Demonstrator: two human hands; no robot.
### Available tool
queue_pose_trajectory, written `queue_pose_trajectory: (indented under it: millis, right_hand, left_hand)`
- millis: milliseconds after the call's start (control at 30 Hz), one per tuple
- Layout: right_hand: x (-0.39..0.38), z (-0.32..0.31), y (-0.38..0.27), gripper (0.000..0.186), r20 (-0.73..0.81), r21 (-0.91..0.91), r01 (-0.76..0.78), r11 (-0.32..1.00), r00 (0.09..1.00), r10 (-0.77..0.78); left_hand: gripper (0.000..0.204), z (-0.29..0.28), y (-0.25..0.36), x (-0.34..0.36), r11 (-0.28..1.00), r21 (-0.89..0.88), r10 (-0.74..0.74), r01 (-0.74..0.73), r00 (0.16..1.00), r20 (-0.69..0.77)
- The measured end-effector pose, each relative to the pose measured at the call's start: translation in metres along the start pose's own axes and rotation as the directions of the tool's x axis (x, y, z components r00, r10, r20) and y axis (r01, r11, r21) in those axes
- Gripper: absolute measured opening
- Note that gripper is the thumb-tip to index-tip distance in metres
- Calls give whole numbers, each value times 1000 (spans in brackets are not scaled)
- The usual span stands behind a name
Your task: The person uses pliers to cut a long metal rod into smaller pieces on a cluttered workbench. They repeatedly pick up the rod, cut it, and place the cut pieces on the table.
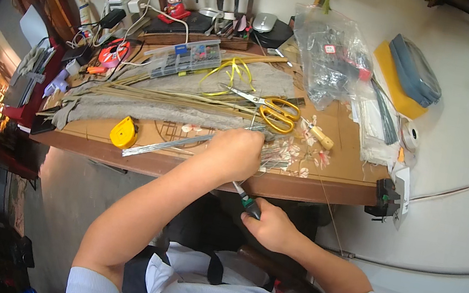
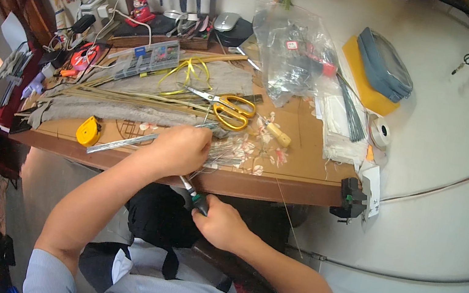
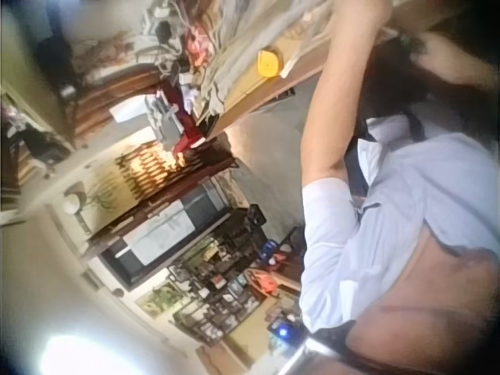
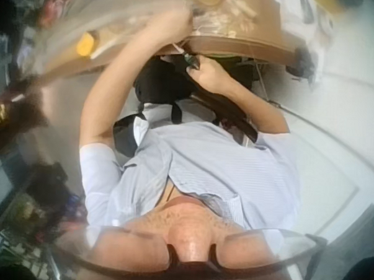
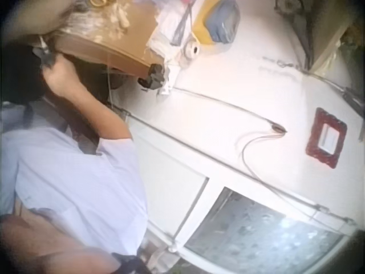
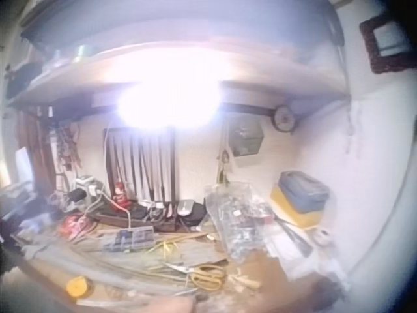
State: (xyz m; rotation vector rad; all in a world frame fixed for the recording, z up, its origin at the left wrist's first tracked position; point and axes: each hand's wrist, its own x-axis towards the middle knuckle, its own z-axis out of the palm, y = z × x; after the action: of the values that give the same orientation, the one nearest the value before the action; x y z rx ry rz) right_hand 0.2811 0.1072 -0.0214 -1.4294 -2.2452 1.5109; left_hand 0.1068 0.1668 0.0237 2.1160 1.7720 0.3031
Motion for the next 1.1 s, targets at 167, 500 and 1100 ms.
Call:
queue_pose_trajectory:
  millis: [167,500,1100]
  right_hand:
    - [7,2,0,39,32,-10,66,998,997,-66]
    - [17,2,4,34,105,199,114,973,985,-137]
    - [27,-28,5,33,509,553,-321,769,861,-7]
  left_hand:
    - [17,16,8,5,998,-62,12,-17,996,-86]
    - [16,25,10,19,969,-247,-9,-27,989,-147]
    - [30,24,6,25,929,-371,-42,15,997,-64]
